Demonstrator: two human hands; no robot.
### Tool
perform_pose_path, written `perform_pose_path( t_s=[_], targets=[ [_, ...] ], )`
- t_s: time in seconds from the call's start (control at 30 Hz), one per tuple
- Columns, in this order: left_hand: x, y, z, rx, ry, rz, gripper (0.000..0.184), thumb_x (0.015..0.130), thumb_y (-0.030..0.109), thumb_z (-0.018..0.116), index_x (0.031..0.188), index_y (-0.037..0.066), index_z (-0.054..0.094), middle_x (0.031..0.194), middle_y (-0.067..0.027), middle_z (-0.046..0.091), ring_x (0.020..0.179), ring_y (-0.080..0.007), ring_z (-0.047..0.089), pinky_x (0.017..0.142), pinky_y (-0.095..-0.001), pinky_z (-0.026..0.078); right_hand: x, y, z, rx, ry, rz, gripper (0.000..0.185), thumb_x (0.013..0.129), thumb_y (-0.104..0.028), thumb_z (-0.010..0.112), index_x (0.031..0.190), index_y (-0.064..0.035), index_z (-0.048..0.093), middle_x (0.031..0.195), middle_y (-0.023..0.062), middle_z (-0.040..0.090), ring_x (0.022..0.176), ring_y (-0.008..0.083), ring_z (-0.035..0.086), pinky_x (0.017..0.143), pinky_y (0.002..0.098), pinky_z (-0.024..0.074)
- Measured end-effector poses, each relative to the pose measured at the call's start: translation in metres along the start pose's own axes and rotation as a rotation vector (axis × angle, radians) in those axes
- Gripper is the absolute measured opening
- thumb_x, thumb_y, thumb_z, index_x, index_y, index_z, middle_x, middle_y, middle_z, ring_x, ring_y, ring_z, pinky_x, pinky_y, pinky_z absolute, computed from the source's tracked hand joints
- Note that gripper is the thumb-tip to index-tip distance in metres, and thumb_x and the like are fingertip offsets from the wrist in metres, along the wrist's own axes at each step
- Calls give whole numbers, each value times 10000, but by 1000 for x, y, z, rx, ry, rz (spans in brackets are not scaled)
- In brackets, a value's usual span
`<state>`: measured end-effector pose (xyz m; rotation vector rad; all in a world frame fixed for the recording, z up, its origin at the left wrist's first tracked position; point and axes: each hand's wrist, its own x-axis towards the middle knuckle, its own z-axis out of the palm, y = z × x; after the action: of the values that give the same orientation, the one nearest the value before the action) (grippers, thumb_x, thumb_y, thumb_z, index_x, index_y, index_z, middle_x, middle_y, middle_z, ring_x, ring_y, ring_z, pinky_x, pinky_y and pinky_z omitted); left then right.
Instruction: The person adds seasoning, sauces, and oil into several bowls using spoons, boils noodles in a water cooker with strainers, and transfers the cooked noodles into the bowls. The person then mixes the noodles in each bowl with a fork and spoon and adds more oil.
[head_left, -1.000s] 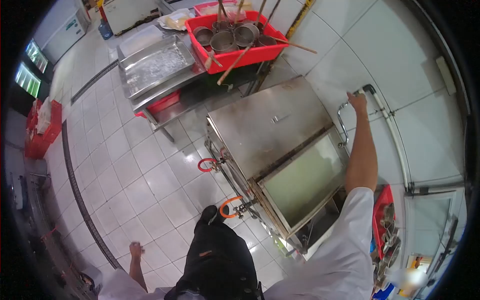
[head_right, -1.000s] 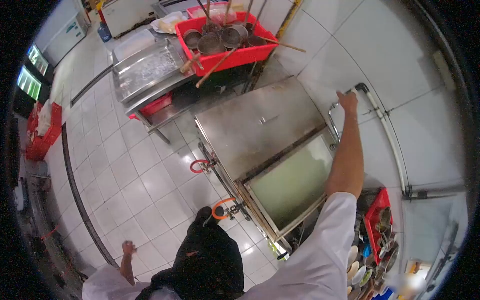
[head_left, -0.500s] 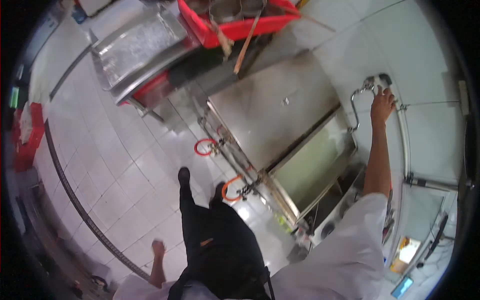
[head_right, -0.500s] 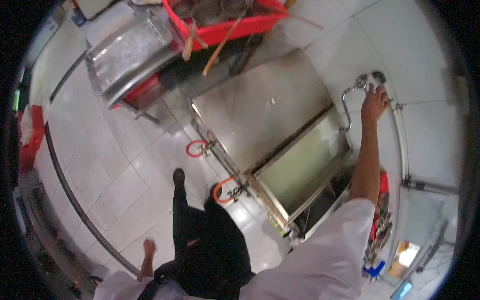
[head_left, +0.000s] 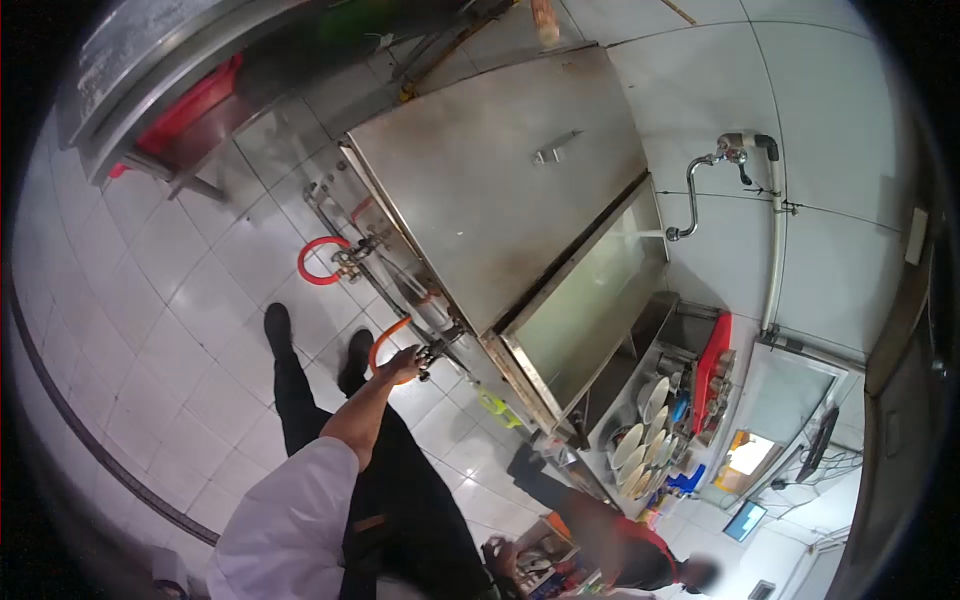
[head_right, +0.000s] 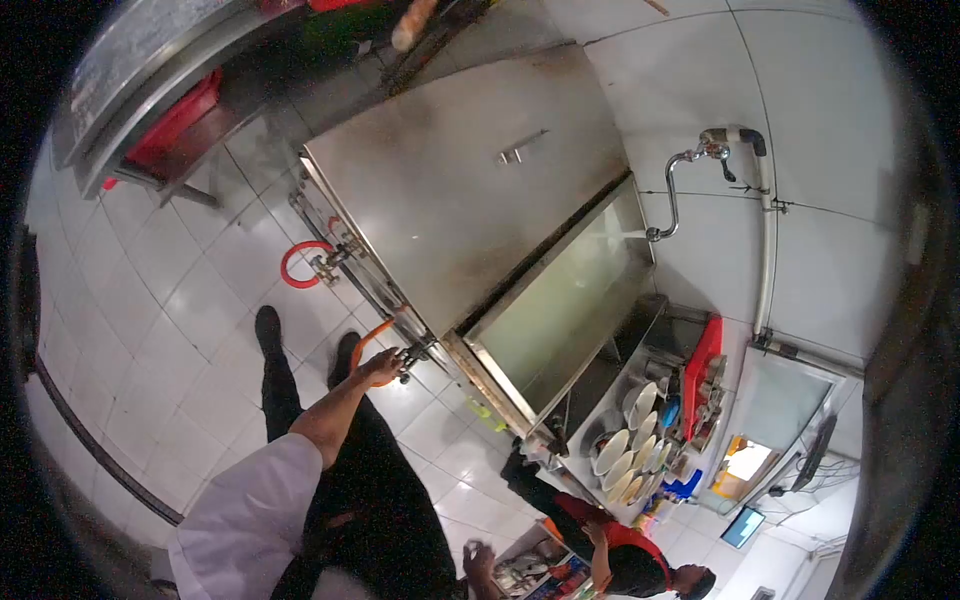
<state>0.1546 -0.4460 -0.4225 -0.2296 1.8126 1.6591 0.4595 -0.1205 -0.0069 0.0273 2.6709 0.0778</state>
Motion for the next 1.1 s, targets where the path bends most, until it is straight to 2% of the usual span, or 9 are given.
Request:
perform_pose_path(
  t_s=[0.1, 0.2, 0.37, 0.5, 0.63, 0.7, 0.77, 0.83, 1.1],
  targets=[
    [4, -16, 20, 204, 197, 106, 551, 707, 298, 790, 1112, 19, 541, 906, -138, 579, 785, -304, 582, 727, -428, 497, -58, 58, 43, 66, -451, 489, 217, 878, -299, 642, 965, -102, 671, 755, 167, 678, 714, 322, 664, 656, 445, 515],
    [-10, -1, 19, 302, 422, 119, 469, 885, 365, 616, 659, -42, 672, 670, -203, 664, 631, -395, 663, 624, -473, 543, -63, 49, 58, 263, -415, 499, 210, 879, -291, 639, 959, -99, 674, 761, 166, 684, 712, 317, 671, 649, 438, 521],
    [-25, 0, 14, 288, 678, -150, 520, 887, 465, 601, 651, 11, 691, 675, -169, 676, 707, -357, 686, 646, -425, 558, -51, 39, 66, 492, -368, 434, 200, 881, -277, 634, 948, -95, 679, 769, 166, 694, 709, 309, 683, 639, 426, 530],
    [-17, -15, -7, 76, 179, -298, 618, 877, 538, 531, 1006, -59, 623, 991, -232, 648, 1012, -345, 622, 891, -415, 486, -41, 35, 60, 590, -283, 304, 192, 883, -267, 630, 940, -91, 683, 776, 166, 702, 707, 302, 692, 630, 416, 538],
    [-43, 20, -14, -46, 164, -351, 608, 887, 581, 510, 986, -6, 635, 928, -107, 687, 803, -274, 640, 799, -408, 512, -21, 19, 38, 593, -317, 271, 109, 878, -157, 615, 949, -124, 691, 832, 141, 706, 735, 263, 702, 636, 367, 549],
    [-55, 27, -18, -776, 219, -416, 523, 886, 486, 604, 562, 77, 590, 566, -63, 616, 515, -144, 560, 484, -316, 448, -10, 21, 40, 529, -354, 217, 221, 843, -146, 692, 1056, -88, 683, 880, 102, 712, 768, 188, 680, 671, 323, 542],
    [-78, 17, -27, -865, 285, -24, 507, 901, 466, 587, 588, 69, 603, 549, -58, 599, 477, -150, 556, 469, -302, 447, 6, 10, 46, 636, -274, 167, 185, 841, -138, 688, 1012, -66, 685, 873, 86, 711, 747, 175, 674, 653, 321, 542],
    [-125, 48, -63, -332, 350, -243, 481, 929, 410, 572, 588, 71, 590, 517, -44, 565, 435, -144, 528, 441, -304, 431, 35, -30, 36, 622, -310, 246, 147, 843, -121, 662, 969, -49, 686, 860, 69, 703, 735, 152, 667, 643, 302, 538],
    [-363, 11, -285, -684, 766, -362, 364, 925, 306, 584, 671, 46, 606, 579, -36, 571, 458, -133, 519, 435, -285, 424, 169, -167, 68, 545, -249, 93, 183, 849, -188, 615, 883, -30, 702, 772, 156, 695, 747, 259, 698, 685, 359, 546]
  ],
)
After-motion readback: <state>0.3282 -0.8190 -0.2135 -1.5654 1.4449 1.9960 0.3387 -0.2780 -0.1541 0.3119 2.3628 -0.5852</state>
